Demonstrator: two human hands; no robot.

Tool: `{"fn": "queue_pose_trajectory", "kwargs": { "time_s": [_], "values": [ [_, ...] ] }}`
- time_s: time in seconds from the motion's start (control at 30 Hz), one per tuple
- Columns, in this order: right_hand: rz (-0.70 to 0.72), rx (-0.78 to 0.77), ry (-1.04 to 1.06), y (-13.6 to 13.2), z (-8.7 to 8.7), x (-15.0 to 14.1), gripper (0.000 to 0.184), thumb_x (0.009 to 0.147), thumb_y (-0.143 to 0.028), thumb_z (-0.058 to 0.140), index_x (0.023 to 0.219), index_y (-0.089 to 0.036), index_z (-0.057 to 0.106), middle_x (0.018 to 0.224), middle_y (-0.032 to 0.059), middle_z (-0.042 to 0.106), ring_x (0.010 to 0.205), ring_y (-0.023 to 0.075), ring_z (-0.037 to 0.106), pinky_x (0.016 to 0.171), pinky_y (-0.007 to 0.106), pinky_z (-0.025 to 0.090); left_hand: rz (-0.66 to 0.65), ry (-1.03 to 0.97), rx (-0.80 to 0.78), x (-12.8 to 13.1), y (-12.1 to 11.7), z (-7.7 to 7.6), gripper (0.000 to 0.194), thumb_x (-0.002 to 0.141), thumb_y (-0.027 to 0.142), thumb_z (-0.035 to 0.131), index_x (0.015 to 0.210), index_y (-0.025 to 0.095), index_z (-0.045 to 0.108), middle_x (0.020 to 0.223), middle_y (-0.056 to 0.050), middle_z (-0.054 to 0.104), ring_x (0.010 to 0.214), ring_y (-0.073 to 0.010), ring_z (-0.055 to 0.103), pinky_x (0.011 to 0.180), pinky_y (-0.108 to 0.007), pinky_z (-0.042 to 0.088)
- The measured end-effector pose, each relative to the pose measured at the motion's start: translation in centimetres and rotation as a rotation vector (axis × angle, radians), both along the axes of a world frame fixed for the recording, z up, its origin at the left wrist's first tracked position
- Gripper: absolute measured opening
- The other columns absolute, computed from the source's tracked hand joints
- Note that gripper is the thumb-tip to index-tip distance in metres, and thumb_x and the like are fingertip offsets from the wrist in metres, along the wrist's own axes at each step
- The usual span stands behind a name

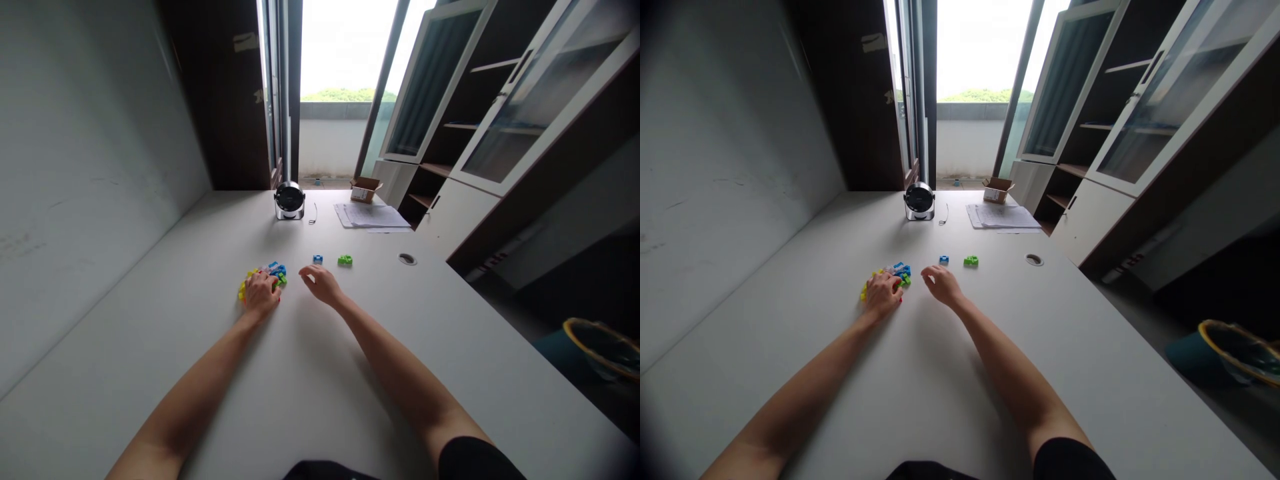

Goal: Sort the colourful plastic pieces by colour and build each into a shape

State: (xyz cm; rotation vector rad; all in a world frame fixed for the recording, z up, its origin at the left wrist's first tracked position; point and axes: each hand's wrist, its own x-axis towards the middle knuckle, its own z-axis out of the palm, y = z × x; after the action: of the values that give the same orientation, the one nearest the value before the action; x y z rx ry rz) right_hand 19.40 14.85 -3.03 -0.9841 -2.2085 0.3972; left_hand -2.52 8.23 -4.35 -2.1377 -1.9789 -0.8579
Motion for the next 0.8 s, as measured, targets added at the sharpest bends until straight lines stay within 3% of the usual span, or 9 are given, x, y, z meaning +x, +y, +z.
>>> {"fn": "queue_pose_trajectory", "kwargs": {
  "time_s": [0.17,0.4,0.53,0.8],
  "values": [
    [0.084,0.009,-0.095,-2.0,-1.4,-2.1,0.029,0.095,-0.019,0.058,0.122,-0.025,0.065,0.121,0.0054,0.067,0.115,0.0210,0.059,0.098,0.035,0.048,-0.045,-0.015,-0.014,0.0,-0.1,0.1,0.012,0.089,0.026,0.061,0.095,0.028,0.071,0.101,-0.008,0.069,0.105,-0.0293,0.054,0.097,-0.047,0.038],
    [0.142,0.055,-0.283,-2.9,-2.8,-2.9,0.052,0.097,-0.023,0.054,0.148,-0.030,0.045,0.153,0.0070,0.044,0.144,0.0249,0.036,0.115,0.046,0.035,0.024,-0.004,0.016,0.0,-0.2,0.1,0.016,0.087,0.020,0.060,0.100,0.025,0.068,0.104,-0.009,0.071,0.106,-0.0300,0.054,0.098,-0.047,0.037],
    [0.138,0.059,-0.316,-2.8,-3.2,-3.0,0.050,0.101,-0.027,0.047,0.150,-0.031,0.043,0.157,0.0053,0.039,0.147,0.0254,0.031,0.116,0.047,0.033,0.051,-0.007,0.032,0.0,-0.1,0.2,0.019,0.085,0.017,0.060,0.100,0.025,0.067,0.103,-0.009,0.071,0.107,-0.0305,0.055,0.099,-0.048,0.036],
    [0.135,0.071,-0.304,-2.8,-2.8,-2.9,0.049,0.099,-0.025,0.049,0.147,-0.030,0.046,0.154,0.0066,0.045,0.146,0.0247,0.035,0.116,0.046,0.033,0.058,-0.006,0.042,0.1,-0.1,0.2,0.020,0.084,0.015,0.058,0.099,0.025,0.067,0.100,-0.008,0.071,0.105,-0.0298,0.056,0.100,-0.048,0.037]
  ]
}}
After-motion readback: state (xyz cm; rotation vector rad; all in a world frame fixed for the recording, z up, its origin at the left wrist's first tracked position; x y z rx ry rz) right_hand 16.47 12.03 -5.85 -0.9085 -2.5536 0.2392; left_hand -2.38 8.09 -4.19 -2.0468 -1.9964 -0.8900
